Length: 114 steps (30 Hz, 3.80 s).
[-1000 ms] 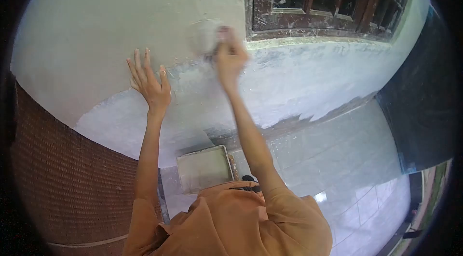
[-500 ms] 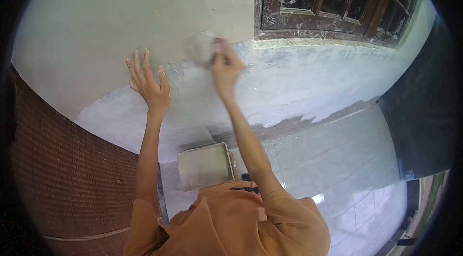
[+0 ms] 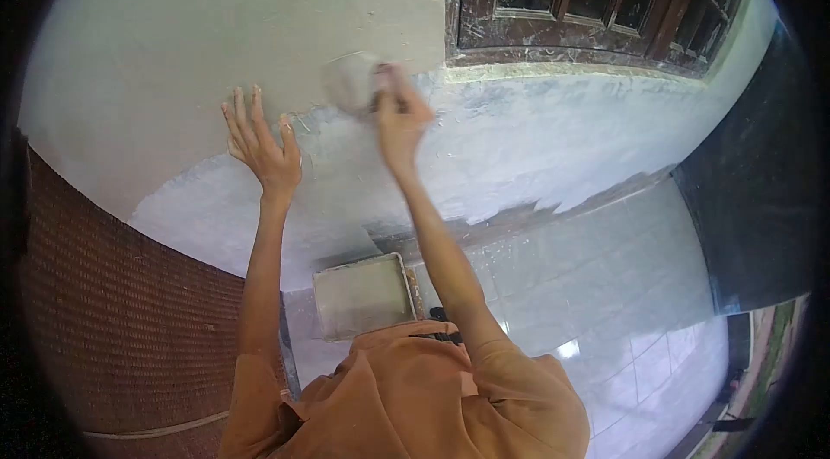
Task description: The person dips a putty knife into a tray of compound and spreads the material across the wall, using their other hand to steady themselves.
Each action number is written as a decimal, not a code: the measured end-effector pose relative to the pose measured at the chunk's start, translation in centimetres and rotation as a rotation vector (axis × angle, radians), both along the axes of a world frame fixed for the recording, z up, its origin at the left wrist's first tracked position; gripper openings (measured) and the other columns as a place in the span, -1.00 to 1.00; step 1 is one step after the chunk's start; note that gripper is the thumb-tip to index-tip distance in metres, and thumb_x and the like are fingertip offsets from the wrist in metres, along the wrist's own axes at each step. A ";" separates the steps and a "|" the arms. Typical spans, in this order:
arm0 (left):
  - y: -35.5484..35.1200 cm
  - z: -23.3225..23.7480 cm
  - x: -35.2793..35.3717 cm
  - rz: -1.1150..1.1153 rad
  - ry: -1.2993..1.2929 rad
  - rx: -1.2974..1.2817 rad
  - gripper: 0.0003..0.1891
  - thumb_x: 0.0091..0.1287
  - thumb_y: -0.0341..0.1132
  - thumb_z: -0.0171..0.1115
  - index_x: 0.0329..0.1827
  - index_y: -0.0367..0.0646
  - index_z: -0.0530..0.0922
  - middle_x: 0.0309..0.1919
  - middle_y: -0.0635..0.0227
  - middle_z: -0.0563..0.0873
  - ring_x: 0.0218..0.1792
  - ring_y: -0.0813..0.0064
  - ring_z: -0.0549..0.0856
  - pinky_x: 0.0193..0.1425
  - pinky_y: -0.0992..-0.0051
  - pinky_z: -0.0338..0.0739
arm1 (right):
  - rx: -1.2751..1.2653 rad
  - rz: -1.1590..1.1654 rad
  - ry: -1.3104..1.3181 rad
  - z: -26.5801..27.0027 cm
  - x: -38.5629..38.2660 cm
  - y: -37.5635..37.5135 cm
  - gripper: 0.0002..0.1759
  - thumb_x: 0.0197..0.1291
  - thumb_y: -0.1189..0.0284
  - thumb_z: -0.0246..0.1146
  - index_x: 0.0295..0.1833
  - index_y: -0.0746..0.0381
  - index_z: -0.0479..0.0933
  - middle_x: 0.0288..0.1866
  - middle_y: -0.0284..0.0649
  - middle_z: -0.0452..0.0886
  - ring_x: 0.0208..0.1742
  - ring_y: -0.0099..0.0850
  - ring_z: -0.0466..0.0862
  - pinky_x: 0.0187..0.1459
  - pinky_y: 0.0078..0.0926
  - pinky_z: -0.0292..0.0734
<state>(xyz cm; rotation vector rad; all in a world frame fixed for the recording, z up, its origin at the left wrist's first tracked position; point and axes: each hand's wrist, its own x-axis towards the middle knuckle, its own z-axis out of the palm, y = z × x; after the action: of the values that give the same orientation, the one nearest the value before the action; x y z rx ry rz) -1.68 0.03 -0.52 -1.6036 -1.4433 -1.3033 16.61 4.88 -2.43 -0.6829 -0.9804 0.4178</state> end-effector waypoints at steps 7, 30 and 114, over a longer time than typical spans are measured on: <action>-0.3 -0.7 -0.6 0.031 0.003 -0.015 -0.40 0.33 -0.20 0.05 0.46 -0.03 0.26 0.49 0.15 0.18 0.52 0.00 0.02 0.41 -0.05 -0.14 | 0.027 -0.120 0.363 -0.2 12.5 0.6 -0.59 0.38 0.44 0.16 0.29 0.33 0.44 -0.04 -0.20 0.66 -0.31 -0.60 0.61 -0.39 -0.64 0.56; 0.7 0.1 2.4 -0.052 0.004 0.000 -0.41 0.35 -0.18 0.04 0.47 -0.01 0.24 0.50 0.15 0.16 0.52 -0.02 -0.01 0.41 -0.08 -0.15 | 0.058 0.029 -0.104 1.5 -2.0 -0.3 -0.62 0.23 0.52 0.25 0.17 0.30 0.57 -0.47 -0.36 0.63 -0.50 -0.67 0.46 -0.45 -0.66 0.40; -28.2 -31.2 -3.9 0.264 -0.988 -1.029 -0.42 0.43 -0.07 -0.09 0.45 -0.15 0.19 0.44 0.09 0.23 0.47 0.01 0.14 0.40 0.03 0.08 | -0.657 0.444 -0.730 -29.6 -3.6 -22.2 -0.77 0.16 0.59 0.22 -0.06 0.25 0.64 -0.26 -0.02 0.71 -0.25 -0.22 0.75 -0.18 -0.44 0.60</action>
<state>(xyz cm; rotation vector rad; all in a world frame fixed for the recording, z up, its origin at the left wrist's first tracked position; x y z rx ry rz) -5.57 -28.14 -31.68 -1.1562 -3.1869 -1.3068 12.97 -17.33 -32.00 -1.2622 -1.7270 0.9409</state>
